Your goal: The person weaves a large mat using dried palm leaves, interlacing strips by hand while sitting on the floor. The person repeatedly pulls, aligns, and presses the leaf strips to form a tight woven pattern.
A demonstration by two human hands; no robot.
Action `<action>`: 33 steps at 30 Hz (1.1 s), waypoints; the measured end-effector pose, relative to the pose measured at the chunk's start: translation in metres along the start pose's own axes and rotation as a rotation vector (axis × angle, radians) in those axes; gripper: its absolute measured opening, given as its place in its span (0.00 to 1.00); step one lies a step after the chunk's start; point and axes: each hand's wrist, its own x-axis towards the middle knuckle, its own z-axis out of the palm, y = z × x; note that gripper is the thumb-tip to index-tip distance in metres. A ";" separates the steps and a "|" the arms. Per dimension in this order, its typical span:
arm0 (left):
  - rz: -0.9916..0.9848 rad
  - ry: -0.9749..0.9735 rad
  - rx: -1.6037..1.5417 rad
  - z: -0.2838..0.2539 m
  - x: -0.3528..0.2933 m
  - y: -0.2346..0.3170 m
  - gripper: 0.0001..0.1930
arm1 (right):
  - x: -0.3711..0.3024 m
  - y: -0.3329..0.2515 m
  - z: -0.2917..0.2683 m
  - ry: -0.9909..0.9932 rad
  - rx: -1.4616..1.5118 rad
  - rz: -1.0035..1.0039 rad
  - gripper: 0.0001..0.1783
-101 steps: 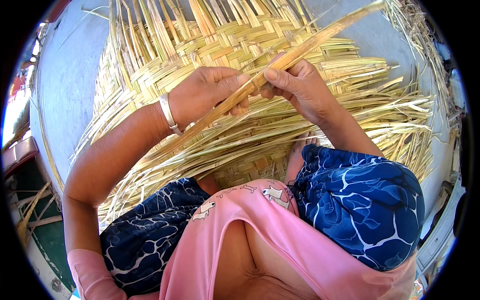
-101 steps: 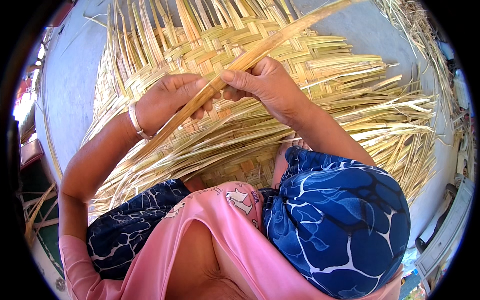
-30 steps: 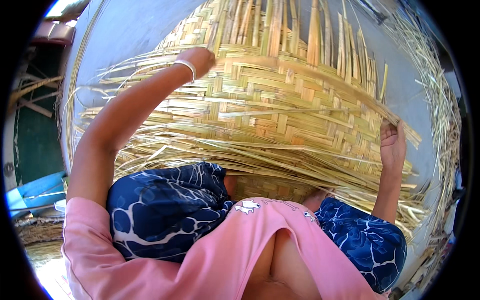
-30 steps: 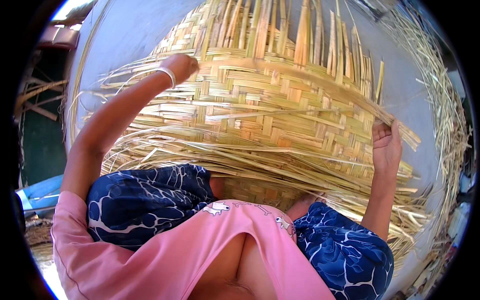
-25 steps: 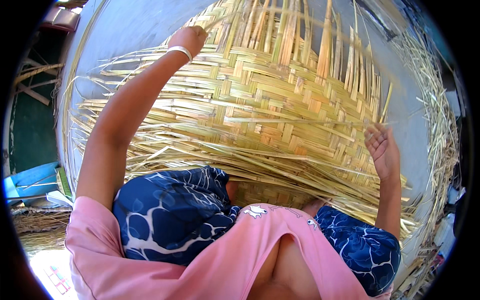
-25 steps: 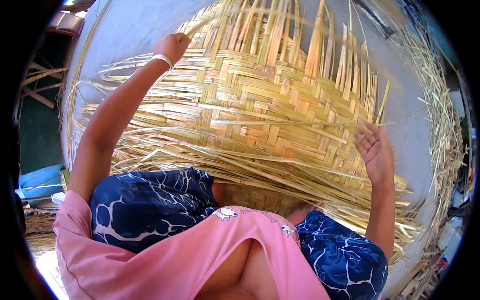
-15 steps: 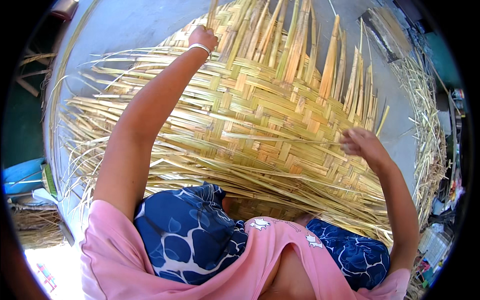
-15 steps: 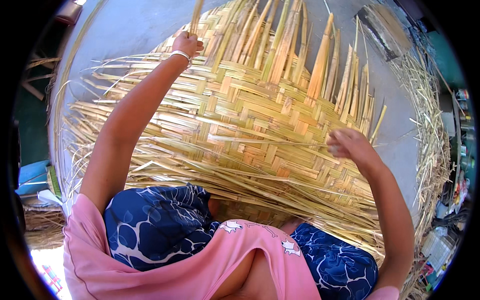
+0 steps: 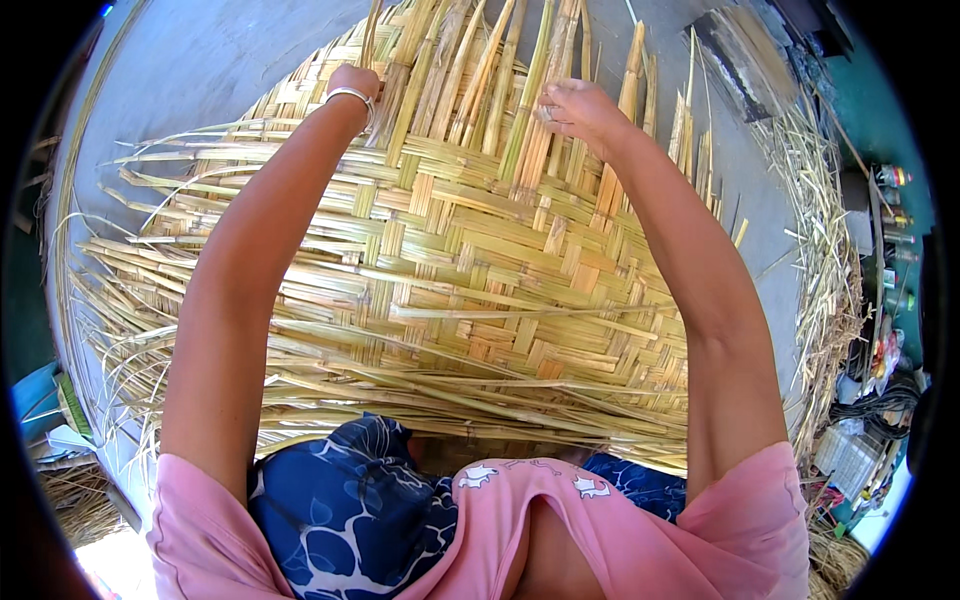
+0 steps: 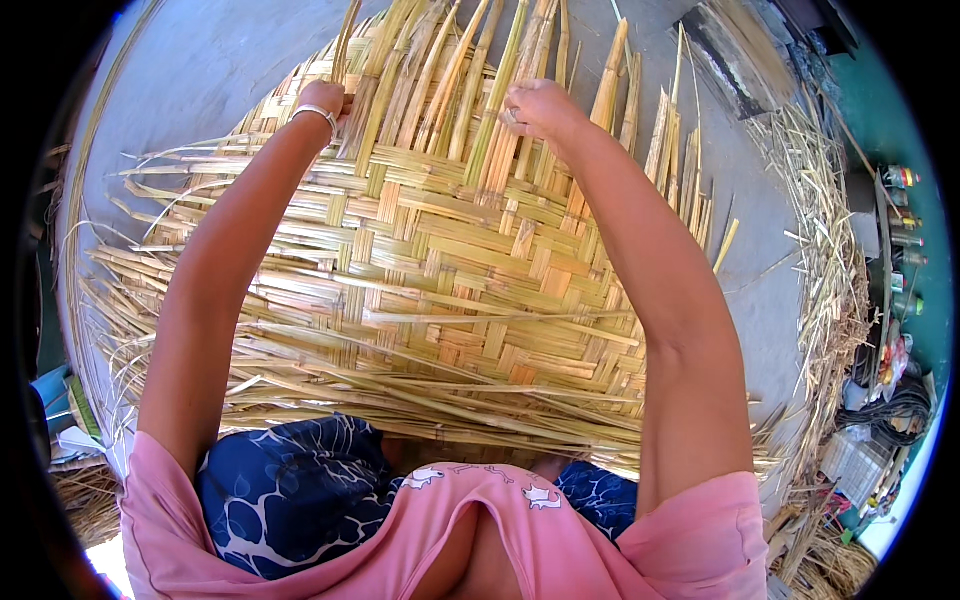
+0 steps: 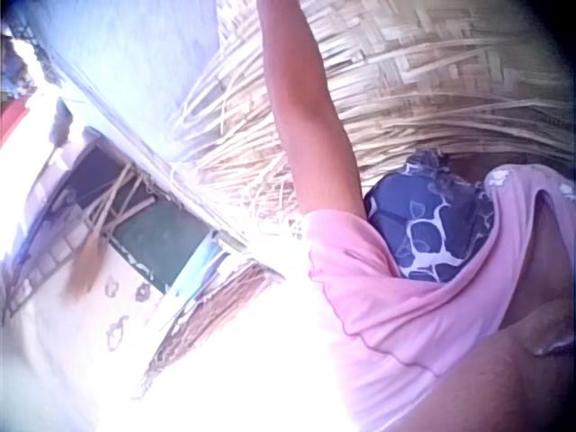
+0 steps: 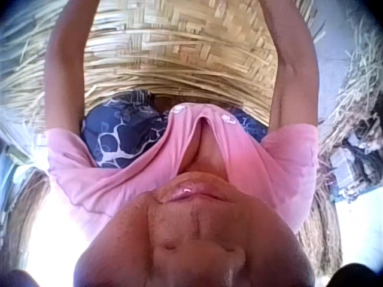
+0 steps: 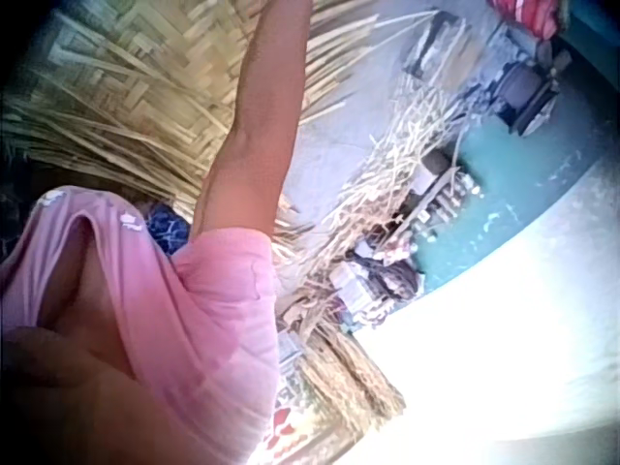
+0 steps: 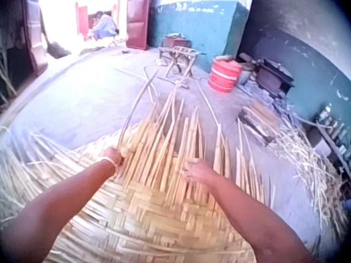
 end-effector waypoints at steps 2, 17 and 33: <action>-0.047 -0.024 -0.108 -0.010 -0.026 0.015 0.09 | 0.016 -0.003 0.007 0.014 0.001 0.027 0.21; -0.062 -0.663 -0.455 -0.033 -0.061 0.036 0.18 | 0.043 -0.014 0.016 -0.118 0.135 0.042 0.20; 0.010 -0.596 -0.335 -0.039 -0.079 0.045 0.17 | 0.038 -0.007 0.028 -0.080 0.089 -0.225 0.11</action>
